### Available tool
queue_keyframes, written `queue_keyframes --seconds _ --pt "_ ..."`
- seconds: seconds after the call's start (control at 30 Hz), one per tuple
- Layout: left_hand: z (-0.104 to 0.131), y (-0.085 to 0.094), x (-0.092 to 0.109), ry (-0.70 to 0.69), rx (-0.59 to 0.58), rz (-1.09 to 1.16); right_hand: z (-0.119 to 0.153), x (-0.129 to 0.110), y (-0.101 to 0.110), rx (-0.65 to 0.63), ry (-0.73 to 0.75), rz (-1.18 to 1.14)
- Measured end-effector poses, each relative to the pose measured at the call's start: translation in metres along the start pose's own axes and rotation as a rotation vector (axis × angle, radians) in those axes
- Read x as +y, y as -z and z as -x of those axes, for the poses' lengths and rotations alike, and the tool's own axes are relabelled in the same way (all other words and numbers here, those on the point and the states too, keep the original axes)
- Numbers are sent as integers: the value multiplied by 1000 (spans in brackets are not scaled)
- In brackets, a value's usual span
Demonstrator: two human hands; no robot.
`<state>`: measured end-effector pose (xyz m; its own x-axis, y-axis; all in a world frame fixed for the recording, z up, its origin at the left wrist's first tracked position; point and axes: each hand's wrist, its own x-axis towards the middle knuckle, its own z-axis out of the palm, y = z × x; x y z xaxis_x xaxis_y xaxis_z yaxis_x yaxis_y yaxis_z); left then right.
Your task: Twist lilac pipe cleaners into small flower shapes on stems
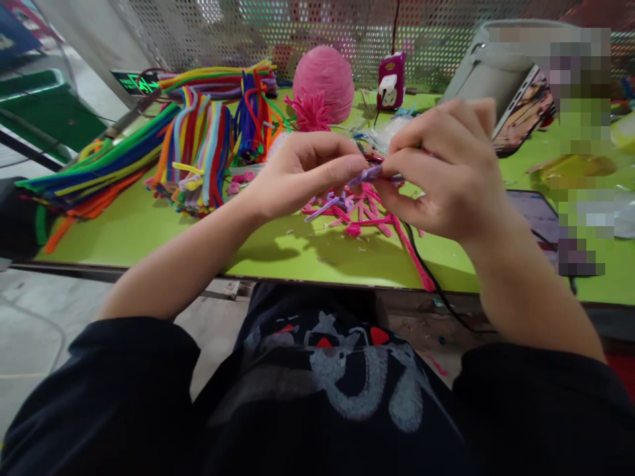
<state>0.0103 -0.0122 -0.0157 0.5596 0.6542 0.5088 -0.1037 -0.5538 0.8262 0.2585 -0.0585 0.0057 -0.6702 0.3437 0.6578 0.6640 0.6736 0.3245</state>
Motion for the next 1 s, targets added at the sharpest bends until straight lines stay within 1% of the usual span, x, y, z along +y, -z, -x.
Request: queue_keyframes --seconds 0.1,0.2,0.3,0.37,0.43,0.53,0.63,0.73,0.8,0.83,0.9,1.0 --pt "-2 0 1 -11 -10 -24 -2 1 -2 -44 -2 -60" --pt "-3 1 4 -33 -23 -59 -4 4 -4 -58 1 -130" --pt "-3 2 4 -13 -50 -124 -5 4 -4 -117 9 -206" --pt "-3 4 2 19 -69 -133 -5 3 -3 -138 -32 -289" --pt "-4 5 -2 49 -60 -101 -5 0 -1 -108 -124 -386" --pt "-5 5 -8 81 -4 -61 -5 -6 2 -49 -327 -536" --pt "-4 0 -11 86 58 -53 -7 -8 2 -26 -525 -829" --pt "-2 -5 -14 64 97 -49 -11 -6 1 -117 -655 -1217" --pt "-1 -8 -17 46 110 -55 -13 -4 -1 -196 -699 -1382" --pt "-1 -9 -18 38 115 -57 -14 -4 -1 -206 -707 -1421" --pt "0 -11 -20 26 123 -48 -14 -4 -2 -202 -717 -1418" --pt "0 -13 -19 21 125 1 -11 -5 -3 -188 -679 -1281"
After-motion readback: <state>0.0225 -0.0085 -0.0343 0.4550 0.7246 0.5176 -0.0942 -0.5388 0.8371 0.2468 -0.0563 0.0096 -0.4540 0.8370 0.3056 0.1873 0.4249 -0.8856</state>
